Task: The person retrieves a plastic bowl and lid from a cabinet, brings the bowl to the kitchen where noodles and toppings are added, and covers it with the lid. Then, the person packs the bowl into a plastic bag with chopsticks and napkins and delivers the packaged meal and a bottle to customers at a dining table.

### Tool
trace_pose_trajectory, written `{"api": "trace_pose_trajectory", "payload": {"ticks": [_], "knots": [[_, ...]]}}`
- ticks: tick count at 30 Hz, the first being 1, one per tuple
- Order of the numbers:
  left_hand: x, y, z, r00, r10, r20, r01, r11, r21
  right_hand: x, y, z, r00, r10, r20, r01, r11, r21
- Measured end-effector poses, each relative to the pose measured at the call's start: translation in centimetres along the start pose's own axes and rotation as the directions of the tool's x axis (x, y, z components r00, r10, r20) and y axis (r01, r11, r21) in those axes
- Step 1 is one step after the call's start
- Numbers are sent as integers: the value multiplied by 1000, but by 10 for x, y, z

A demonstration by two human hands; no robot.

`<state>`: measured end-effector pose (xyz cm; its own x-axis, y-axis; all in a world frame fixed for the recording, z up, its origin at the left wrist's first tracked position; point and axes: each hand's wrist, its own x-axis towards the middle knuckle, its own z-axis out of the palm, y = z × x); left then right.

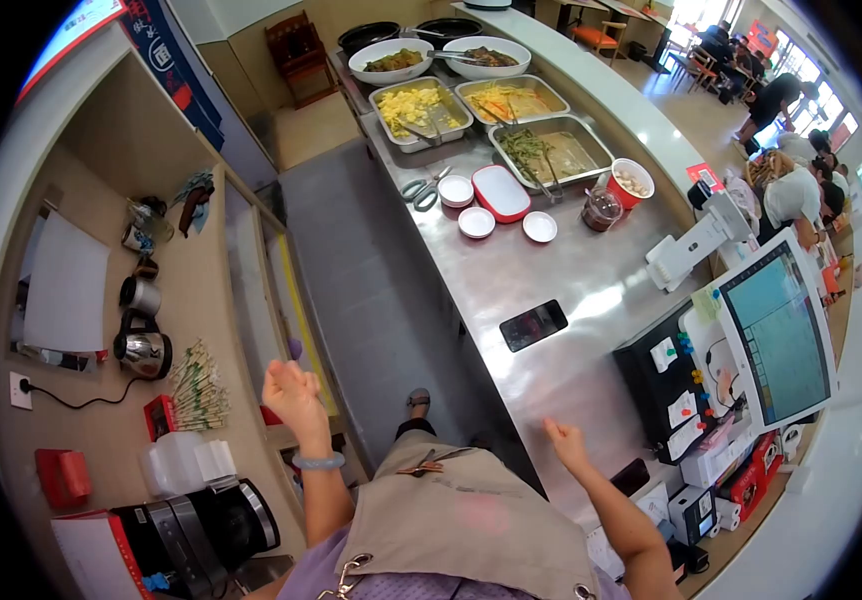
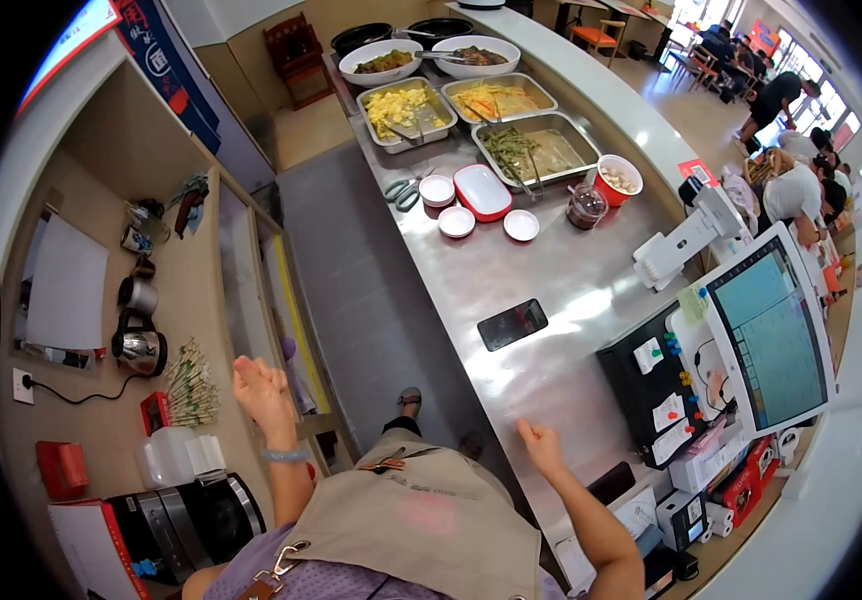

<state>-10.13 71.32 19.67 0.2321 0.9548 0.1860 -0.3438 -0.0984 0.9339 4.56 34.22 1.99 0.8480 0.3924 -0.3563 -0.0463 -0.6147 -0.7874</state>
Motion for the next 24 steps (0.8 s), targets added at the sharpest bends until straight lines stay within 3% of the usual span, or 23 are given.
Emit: {"api": "trace_pose_trajectory", "payload": {"ticks": [6, 8, 11, 13, 14, 16, 17, 19, 24], "knots": [[30, -5, -29, 977, -5, -211, 33, 991, 129, 38, -44, 13, 990, -60, 129, 53, 997, 62], [48, -18, -39, 983, 28, -180, 1, 988, 157, 71, -40, 42, 992, -101, 76, 100, 995, 19], [89, -25, -32, 978, 11, -206, 28, 983, 183, 102, -126, 86, 982, 83, 169, -113, 977, 181], [126, -41, -39, 977, -41, -211, 74, 986, 151, 124, -181, 122, 974, 46, 223, -102, 964, 247], [146, -47, -44, 983, -66, -170, 81, 993, 84, 143, -194, 145, 968, 45, 248, -114, 956, 269], [183, -50, -52, 997, -73, 21, 69, 984, 166, 170, -227, 186, 958, 32, 286, -127, 939, 321], [207, -50, -56, 998, -65, -21, 68, 982, 176, 185, -250, 207, 941, 28, 337, -151, 926, 346], [253, -51, -55, 985, 59, 162, -120, 909, 400, 214, -291, 246, 937, 7, 349, -133, 932, 337], [358, -55, -51, 969, -80, 235, 4, 952, 305, 294, -376, 318, 902, -76, 425, -97, 924, 371]]}}
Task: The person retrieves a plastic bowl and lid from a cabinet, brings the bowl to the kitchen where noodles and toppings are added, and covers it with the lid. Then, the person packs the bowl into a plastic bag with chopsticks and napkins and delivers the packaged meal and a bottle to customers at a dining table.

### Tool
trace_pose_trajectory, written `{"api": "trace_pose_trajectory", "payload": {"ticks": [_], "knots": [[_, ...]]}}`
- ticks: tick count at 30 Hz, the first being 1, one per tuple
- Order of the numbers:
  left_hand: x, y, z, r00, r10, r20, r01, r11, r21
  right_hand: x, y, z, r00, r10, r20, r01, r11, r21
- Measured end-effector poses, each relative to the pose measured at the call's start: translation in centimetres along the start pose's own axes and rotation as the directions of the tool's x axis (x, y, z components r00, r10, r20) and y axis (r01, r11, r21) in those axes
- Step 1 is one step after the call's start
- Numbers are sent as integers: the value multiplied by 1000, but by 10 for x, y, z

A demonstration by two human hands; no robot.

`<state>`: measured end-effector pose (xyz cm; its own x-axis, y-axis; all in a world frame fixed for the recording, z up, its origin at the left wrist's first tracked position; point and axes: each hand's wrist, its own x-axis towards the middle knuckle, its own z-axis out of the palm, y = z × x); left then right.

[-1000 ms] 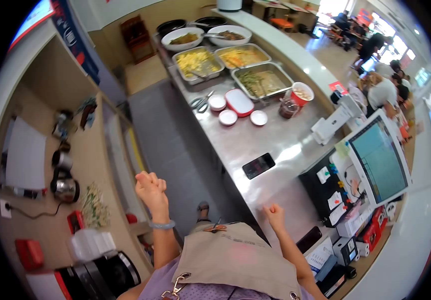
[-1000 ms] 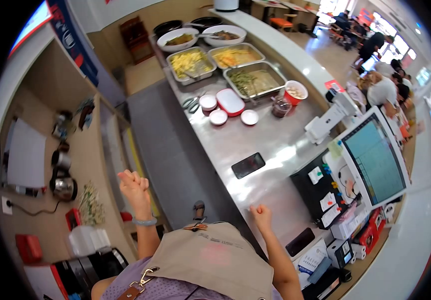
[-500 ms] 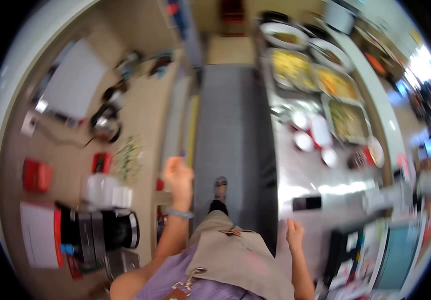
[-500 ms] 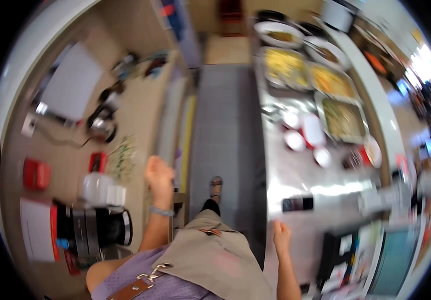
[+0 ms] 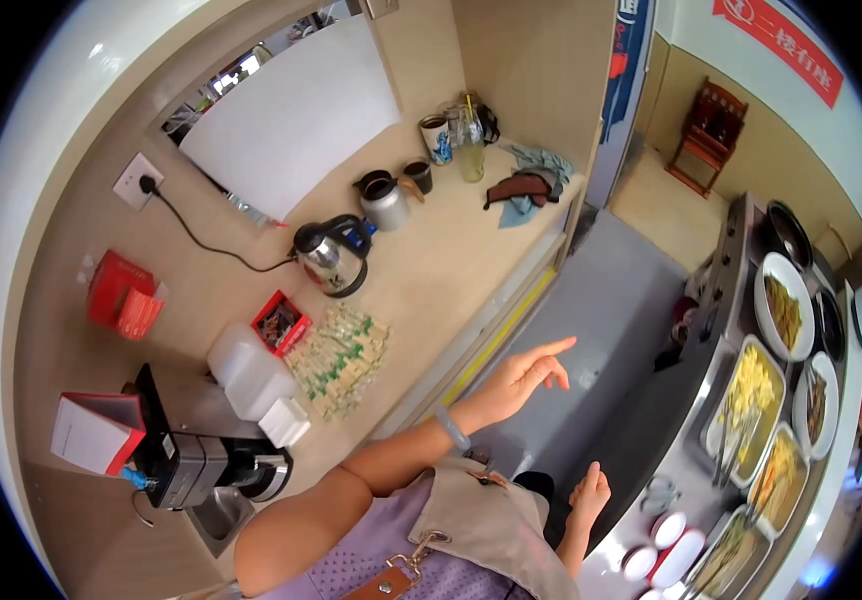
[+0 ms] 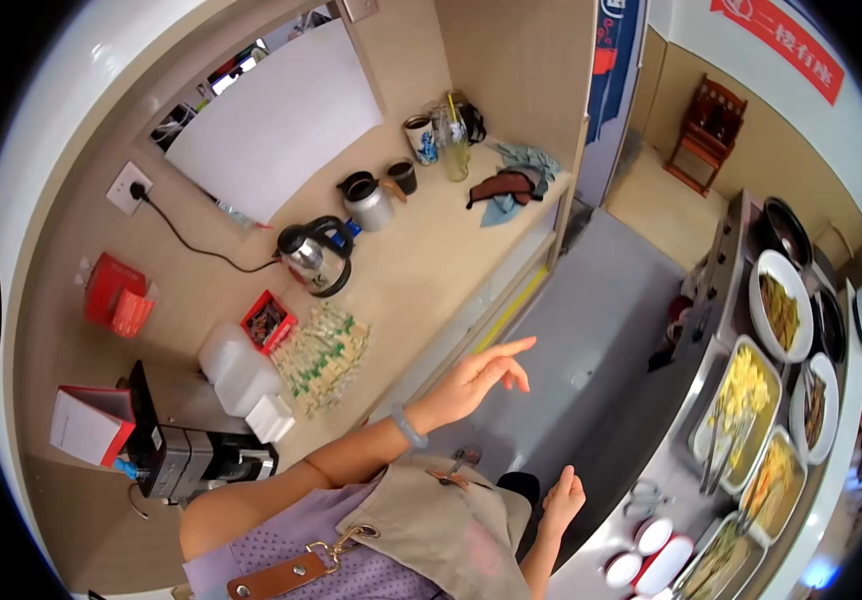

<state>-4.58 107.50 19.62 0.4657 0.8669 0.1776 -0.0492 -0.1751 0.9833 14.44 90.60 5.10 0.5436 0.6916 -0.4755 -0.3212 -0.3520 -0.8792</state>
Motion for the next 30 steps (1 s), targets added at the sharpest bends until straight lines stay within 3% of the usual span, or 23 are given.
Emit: {"api": "trace_pose_trajectory", "payload": {"ticks": [4, 9, 13, 17, 19, 21, 26, 27, 29, 30], "knots": [[81, -26, -2, 992, -92, 85, 101, 989, -107, 95, -43, 15, 998, 54, 30, -55, 998, 30], [184, -41, 1, 987, -158, 7, 159, 987, -41, 240, -111, 26, 993, 70, 94, -69, 997, -21], [264, -62, 5, 983, -168, -80, 165, 985, -45, 358, -208, 69, 974, -70, 217, 100, 986, -132], [346, -74, -2, 964, -209, -162, 183, 970, -159, 464, -306, 144, 920, -164, 355, 207, 974, -87], [392, -85, -11, 948, -279, -150, 237, 939, -248, 517, -342, 186, 851, -201, 486, 257, 965, -52], [437, -99, -17, 944, -245, -219, 193, 953, -233, 546, -381, 232, 801, -216, 559, 316, 945, -88], [555, -111, -27, 990, -128, -60, 109, 962, -251, 605, -454, 323, 628, -279, 727, 366, 930, 40], [574, -108, -27, 987, -121, -110, 92, 966, -242, 617, -468, 341, 585, -314, 748, 390, 918, 80], [613, -99, -28, 997, 12, -70, -28, 972, -234, 641, -494, 381, 505, -633, 587, 672, 715, 193], [631, -96, -34, 999, 25, -42, -33, 979, -201, 664, -509, 396, 470, -638, 610, 647, 719, 253]]}}
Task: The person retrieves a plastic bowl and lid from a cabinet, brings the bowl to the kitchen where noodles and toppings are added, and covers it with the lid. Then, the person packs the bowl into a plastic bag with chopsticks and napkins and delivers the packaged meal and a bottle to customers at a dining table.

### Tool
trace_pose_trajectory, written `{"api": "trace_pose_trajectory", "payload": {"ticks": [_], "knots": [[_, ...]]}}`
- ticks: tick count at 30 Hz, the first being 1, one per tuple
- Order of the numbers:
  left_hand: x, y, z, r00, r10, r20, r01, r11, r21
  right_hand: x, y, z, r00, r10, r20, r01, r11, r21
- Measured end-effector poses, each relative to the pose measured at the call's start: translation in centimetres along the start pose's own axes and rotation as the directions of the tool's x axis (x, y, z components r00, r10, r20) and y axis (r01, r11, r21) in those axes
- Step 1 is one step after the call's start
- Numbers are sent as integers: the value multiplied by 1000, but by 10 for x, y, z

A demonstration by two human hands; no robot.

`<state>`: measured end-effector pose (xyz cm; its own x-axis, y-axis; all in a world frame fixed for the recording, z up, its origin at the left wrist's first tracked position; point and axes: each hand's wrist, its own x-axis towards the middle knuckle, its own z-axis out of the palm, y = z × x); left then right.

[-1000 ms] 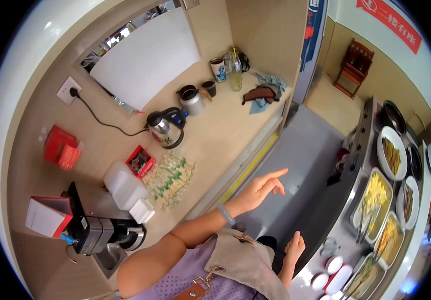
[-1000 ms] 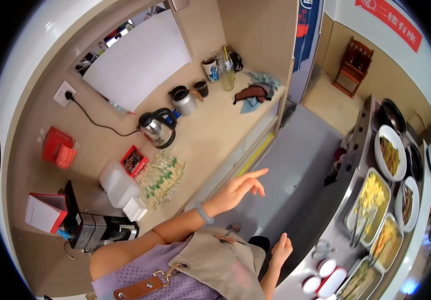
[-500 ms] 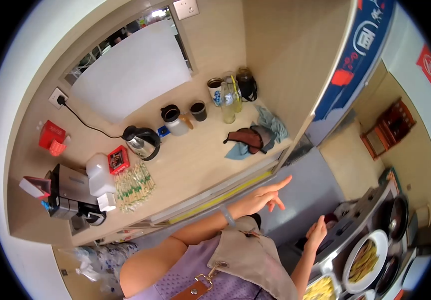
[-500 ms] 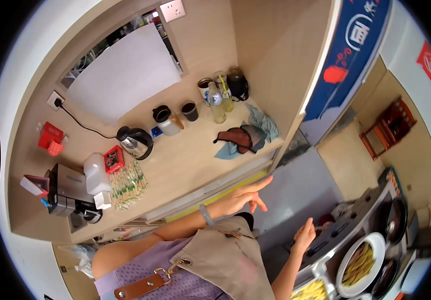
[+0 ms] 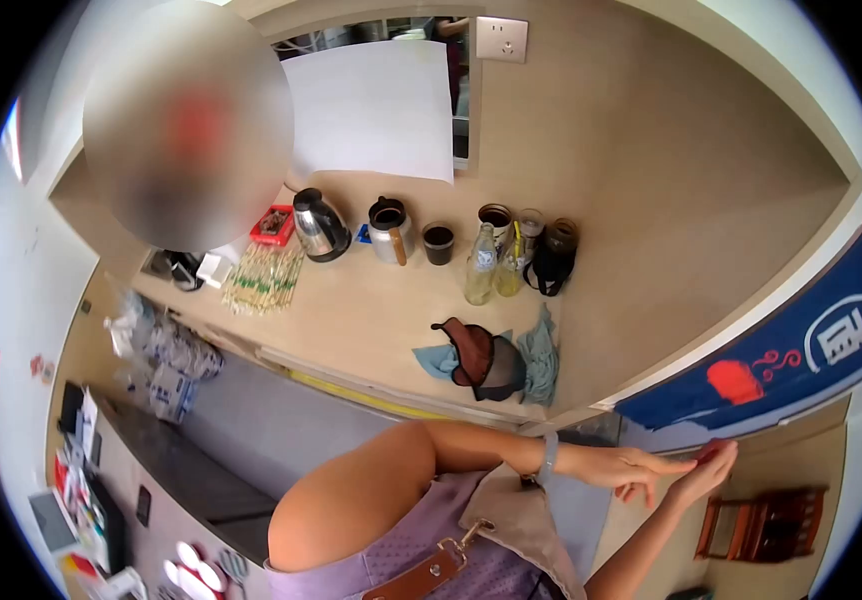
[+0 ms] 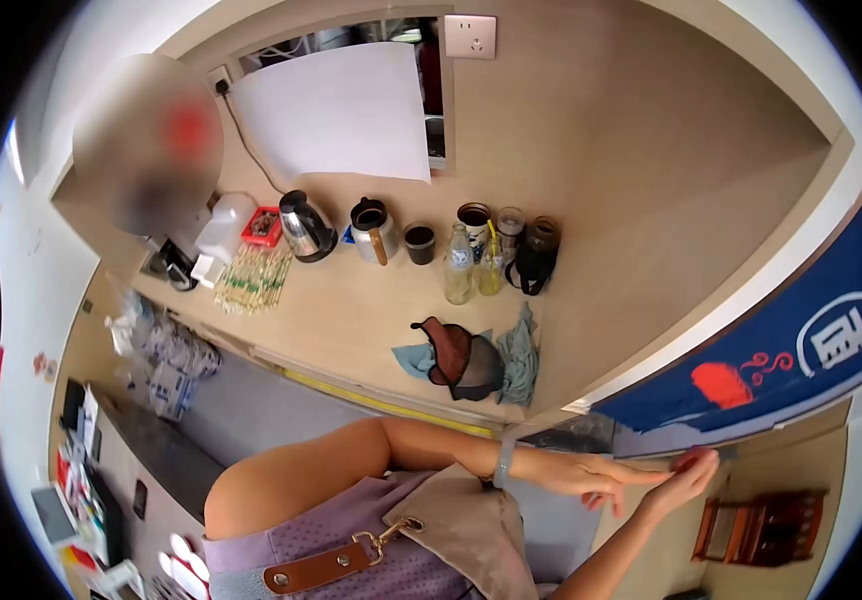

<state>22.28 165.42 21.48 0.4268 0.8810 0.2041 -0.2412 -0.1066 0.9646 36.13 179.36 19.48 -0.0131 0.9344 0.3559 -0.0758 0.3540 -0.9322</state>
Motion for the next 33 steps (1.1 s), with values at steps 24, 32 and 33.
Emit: {"api": "trace_pose_trajectory", "payload": {"ticks": [24, 32, 33], "knots": [[157, 45, -134, -400, 818, -413, 347, 552, 758, 381, 23, 17, 372, -483, 792, -753, 343, 562], [192, 63, -190, -486, 872, -60, 309, 236, 921, 457, 27, 86, 590, -537, 603, -666, 99, 739], [192, 67, -210, -370, 928, 45, 344, 92, 934, 468, 25, 98, 634, -522, 571, -642, 56, 764]]}}
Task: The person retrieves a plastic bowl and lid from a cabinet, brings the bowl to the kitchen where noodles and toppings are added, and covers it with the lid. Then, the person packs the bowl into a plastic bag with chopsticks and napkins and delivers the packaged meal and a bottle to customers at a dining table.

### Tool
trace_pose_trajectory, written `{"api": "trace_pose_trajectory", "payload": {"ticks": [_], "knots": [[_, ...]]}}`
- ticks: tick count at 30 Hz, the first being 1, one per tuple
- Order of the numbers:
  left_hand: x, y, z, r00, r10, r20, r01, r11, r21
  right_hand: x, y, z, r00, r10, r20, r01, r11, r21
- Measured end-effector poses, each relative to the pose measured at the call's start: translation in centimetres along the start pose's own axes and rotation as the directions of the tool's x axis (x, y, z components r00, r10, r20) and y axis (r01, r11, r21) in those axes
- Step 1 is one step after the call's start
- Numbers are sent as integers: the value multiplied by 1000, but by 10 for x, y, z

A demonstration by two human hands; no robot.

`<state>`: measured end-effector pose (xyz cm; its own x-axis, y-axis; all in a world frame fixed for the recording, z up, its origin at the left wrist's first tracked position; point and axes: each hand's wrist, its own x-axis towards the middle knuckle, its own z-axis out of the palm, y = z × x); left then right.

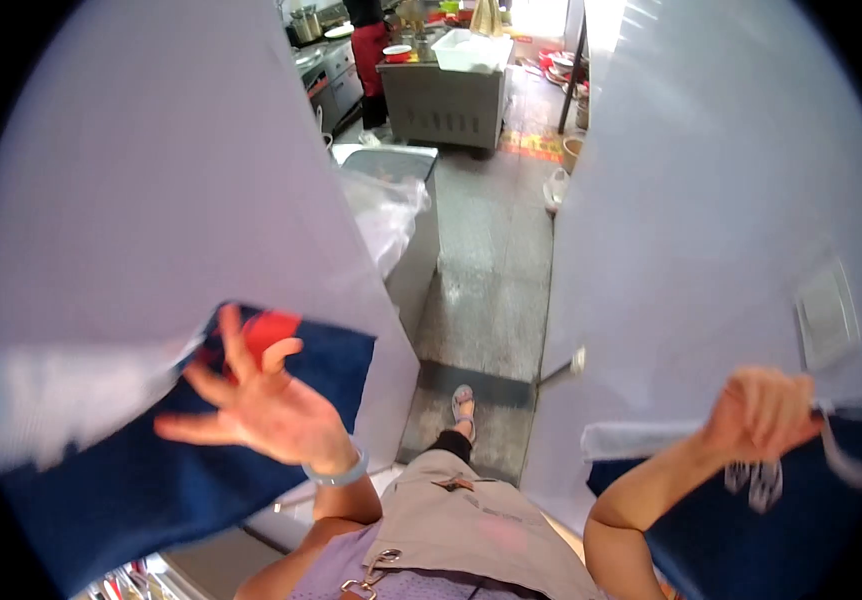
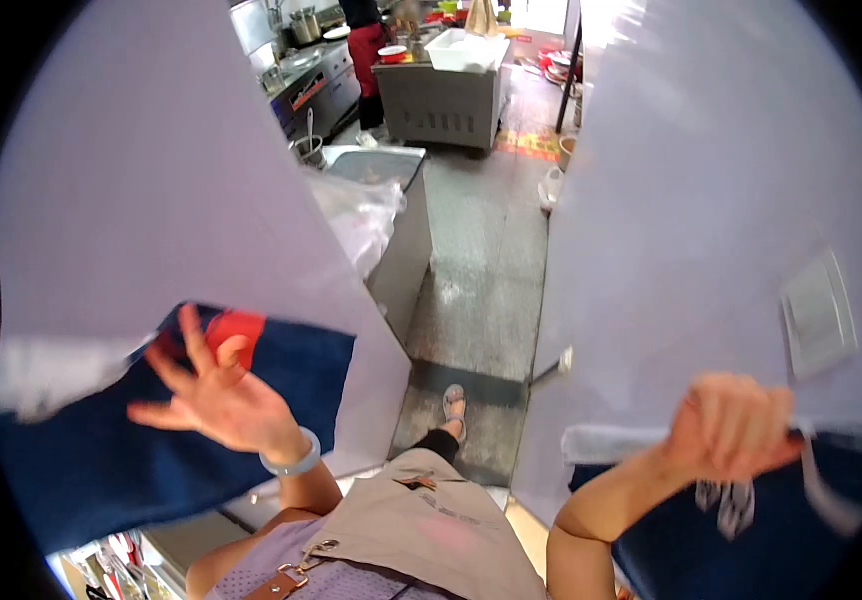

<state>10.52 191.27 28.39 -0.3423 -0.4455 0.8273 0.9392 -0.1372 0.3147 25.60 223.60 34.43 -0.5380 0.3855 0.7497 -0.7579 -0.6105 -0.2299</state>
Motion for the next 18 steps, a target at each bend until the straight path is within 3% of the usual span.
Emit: {"api": "trace_pose_trajectory", "payload": {"ticks": [2, 4, 6, 7, 8, 9, 11, 12, 14, 16, 18], "knots": [[6, -40, 33, 958, 216, -191, -195, 973, 121, 33, 9, -22, 984, -178, 9, 178, 982, 65], [17, -84, 49, 876, 468, -117, -404, 844, 353, 68, 23, -47, 946, -314, 77, 291, 931, 220], [21, -124, 69, 795, 591, -136, -459, 733, 502, 103, 41, -82, 894, -354, 275, 309, 931, 194], [23, -145, 80, 785, 612, -97, -472, 692, 547, 124, 55, -103, 897, -342, 280, 293, 934, 203], [24, -168, 93, 776, 623, -98, -476, 680, 558, 145, 74, -124, 910, -201, 364, 141, 972, 187], [23, -190, 105, 837, 540, -86, -436, 754, 492, 165, 92, -146, 896, -63, 440, -9, 987, 159], [19, -229, 118, 926, 376, 30, -366, 874, 320, 201, 127, -200, 909, 121, 400, -151, 987, 46], [17, -248, 124, 919, 394, 29, -381, 866, 325, 214, 147, -229, 918, 132, 374, -131, 991, -28], [7, -286, 137, 968, 212, 137, -252, 777, 577, 245, 189, -289, 923, 197, 331, -158, 977, -141], [-1, -314, 138, 973, 151, 176, -229, 745, 626, 274, 231, -332, 904, 318, 286, -282, 946, -163], [-7, -343, 156, 980, -48, 196, -112, 676, 728, 302, 272, -371, 859, 459, 225, -444, 889, -114]]}}
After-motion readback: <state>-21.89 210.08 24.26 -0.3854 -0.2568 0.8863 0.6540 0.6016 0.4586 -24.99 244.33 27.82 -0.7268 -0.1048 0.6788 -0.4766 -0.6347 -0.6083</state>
